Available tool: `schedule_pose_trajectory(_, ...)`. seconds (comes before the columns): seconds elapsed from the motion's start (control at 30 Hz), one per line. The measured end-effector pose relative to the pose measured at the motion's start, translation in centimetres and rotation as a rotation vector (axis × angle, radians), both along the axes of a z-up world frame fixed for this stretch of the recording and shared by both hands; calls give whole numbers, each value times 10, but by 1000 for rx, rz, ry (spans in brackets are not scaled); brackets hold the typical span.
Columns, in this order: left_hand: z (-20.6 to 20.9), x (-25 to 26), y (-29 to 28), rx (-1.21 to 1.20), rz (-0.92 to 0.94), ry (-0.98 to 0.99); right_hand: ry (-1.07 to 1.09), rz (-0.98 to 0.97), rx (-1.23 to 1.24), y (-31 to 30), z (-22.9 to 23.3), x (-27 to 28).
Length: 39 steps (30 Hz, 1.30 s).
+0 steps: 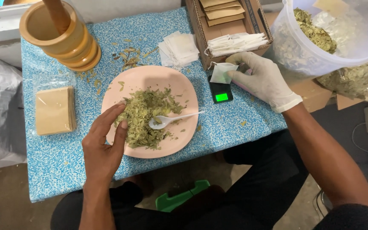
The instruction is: Filling small filter bags with loose tea leaves, weighing them on a digital scale, and sealing them with a heat sealer.
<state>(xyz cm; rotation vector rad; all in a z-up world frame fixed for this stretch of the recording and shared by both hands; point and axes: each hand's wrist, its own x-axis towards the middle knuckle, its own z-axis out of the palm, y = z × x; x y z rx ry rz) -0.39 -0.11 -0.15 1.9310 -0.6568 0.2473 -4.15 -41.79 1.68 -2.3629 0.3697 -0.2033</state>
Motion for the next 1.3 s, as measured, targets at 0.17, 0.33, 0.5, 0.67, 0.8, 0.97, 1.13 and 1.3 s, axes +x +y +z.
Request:
schedule_pose_trajectory(0.17, -2, 1, 1, 4, 4, -4, -10, 14, -9, -2, -1, 1)
schedule_pose_trajectory(0.33, -1, 0, 1, 3, 1, -1, -17, 25, -22, 4, 5, -2)
schedule_pose_trajectory(0.5, -4, 2, 2, 15, 2, -22, -13, 25, -27, 10, 10, -4)
schedule_pose_trajectory(0.67, -3, 2, 1, 15, 0, -27, -14, 22, -31, 0, -2, -1)
schedule_pose_trajectory(0.8, -3, 2, 1, 23, 3, -33, -12, 28, -39, 1, -1, 0)
schedule_pose_trajectory(0.97, -2, 2, 1, 25, -2, -41, 5, 11, -43, 8, 2, 3)
schedule_pose_trajectory(1.13, -3, 2, -1, 45, -1, -58, 13, -14, -29, 7, -3, 7)
schedule_pose_trajectory(1.3, -8, -4, -11, -44, -112, 134, 38, 42, 142, 40, 30, -3)
